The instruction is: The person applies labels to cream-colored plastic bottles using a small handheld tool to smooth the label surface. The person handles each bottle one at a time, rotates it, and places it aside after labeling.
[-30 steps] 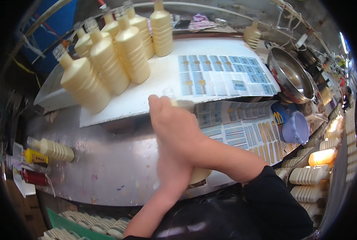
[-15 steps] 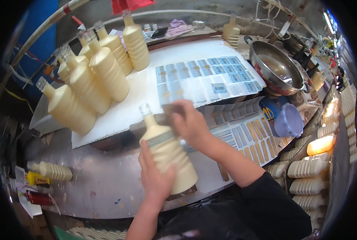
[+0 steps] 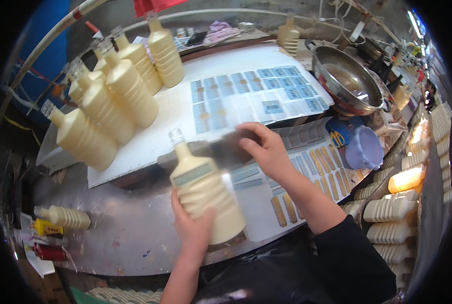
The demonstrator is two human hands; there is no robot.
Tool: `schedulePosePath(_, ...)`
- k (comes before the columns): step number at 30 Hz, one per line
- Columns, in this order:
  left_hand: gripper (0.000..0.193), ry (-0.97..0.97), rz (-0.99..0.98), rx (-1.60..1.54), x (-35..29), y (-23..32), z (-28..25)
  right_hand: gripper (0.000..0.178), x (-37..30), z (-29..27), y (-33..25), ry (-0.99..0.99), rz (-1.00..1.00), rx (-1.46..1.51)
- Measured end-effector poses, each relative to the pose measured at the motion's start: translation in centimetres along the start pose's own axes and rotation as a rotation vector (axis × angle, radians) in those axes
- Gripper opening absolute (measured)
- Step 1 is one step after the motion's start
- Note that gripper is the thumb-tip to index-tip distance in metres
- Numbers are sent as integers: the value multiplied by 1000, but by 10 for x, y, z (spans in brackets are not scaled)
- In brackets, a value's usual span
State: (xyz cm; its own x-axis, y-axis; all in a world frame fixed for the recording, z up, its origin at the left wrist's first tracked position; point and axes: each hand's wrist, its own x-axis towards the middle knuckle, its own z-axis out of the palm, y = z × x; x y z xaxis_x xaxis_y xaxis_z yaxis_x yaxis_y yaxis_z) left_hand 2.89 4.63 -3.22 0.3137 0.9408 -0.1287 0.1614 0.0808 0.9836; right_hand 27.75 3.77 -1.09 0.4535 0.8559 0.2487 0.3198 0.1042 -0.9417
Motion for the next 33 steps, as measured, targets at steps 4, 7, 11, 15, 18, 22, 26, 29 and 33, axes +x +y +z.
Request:
schedulePosePath(4,95,10,91,-93,-9,-1,0,19,-1,-58,10,-19,405,155)
schedulePosePath(7,97,-19,119,-10,-10,2,-2,20,2,-58,10,292,-43,-552)
schedulePosePath(11,105,-64,117,102,-11,9,-8,34,19,-69,18,204,-291,-992)
schedulePosePath(15,105,-5,176,5,-23,-12,-12,33,19,-67,19,70,-348,-1191)
schedulePosePath(18,106,14,266,290,-36,-31,-12,15,15,-82,33,50,-510,-1279)
schedulePosePath(22,109,15,421,473,-53,-29,-12,11,-1,-73,15,100,-396,-928)
schedulePosePath(26,108,30,396,543,-65,-39,-15,18,-54,-29,-36,-89,-4,-448)
schedulePosePath(29,101,41,436,412,-63,-44,-17,13,-105,9,-59,-179,-396,-524)
schedulePosePath(33,78,11,328,53,-56,-41,-25,24,-141,41,-72,-248,-768,-807)
